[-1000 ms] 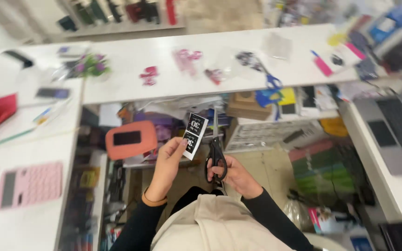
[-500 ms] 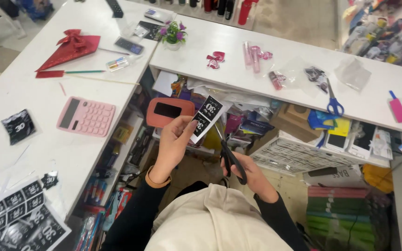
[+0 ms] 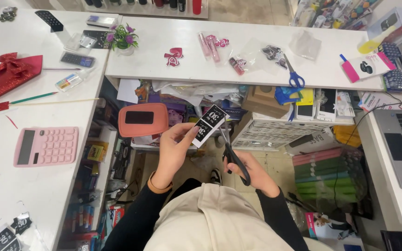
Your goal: Cutting printed labels from a sheet using scissors.
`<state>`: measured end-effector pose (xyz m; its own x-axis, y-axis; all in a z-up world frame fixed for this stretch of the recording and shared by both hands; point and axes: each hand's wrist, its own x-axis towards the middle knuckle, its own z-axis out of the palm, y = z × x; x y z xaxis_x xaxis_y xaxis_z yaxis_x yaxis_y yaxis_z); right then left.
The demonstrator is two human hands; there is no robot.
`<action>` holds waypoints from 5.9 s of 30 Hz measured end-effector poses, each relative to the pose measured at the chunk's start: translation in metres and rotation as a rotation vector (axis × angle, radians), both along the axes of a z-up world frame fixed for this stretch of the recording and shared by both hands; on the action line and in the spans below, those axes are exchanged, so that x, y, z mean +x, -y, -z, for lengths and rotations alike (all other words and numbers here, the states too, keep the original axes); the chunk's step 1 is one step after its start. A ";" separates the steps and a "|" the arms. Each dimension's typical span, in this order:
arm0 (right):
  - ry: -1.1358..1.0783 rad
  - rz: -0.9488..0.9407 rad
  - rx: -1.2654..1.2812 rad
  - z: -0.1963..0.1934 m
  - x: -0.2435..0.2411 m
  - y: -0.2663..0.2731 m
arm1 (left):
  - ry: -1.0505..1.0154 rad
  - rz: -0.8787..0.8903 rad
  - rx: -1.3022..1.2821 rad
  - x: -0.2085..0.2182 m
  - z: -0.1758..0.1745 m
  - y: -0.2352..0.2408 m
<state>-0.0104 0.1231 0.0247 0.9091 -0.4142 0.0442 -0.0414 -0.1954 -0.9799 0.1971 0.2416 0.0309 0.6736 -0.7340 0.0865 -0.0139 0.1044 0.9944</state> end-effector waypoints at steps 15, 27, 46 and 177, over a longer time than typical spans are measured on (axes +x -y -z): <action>0.107 0.152 -0.007 0.001 -0.021 -0.005 | -0.002 0.327 0.079 -0.023 -0.017 0.001; 0.090 0.150 0.060 0.002 -0.027 -0.010 | -0.013 0.216 0.027 -0.026 0.015 0.014; 0.307 0.720 0.178 0.024 -0.067 0.011 | -0.034 0.545 0.189 -0.074 0.023 0.068; 0.122 0.744 -0.006 -0.020 -0.340 0.156 | 0.233 0.896 0.094 -0.277 -0.063 0.305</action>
<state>-0.3501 -0.0334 0.0448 0.3784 -0.9164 0.1307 -0.0560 -0.1636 -0.9849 -0.0804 -0.0632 0.0938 -0.1753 -0.9825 0.0622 -0.1673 0.0920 0.9816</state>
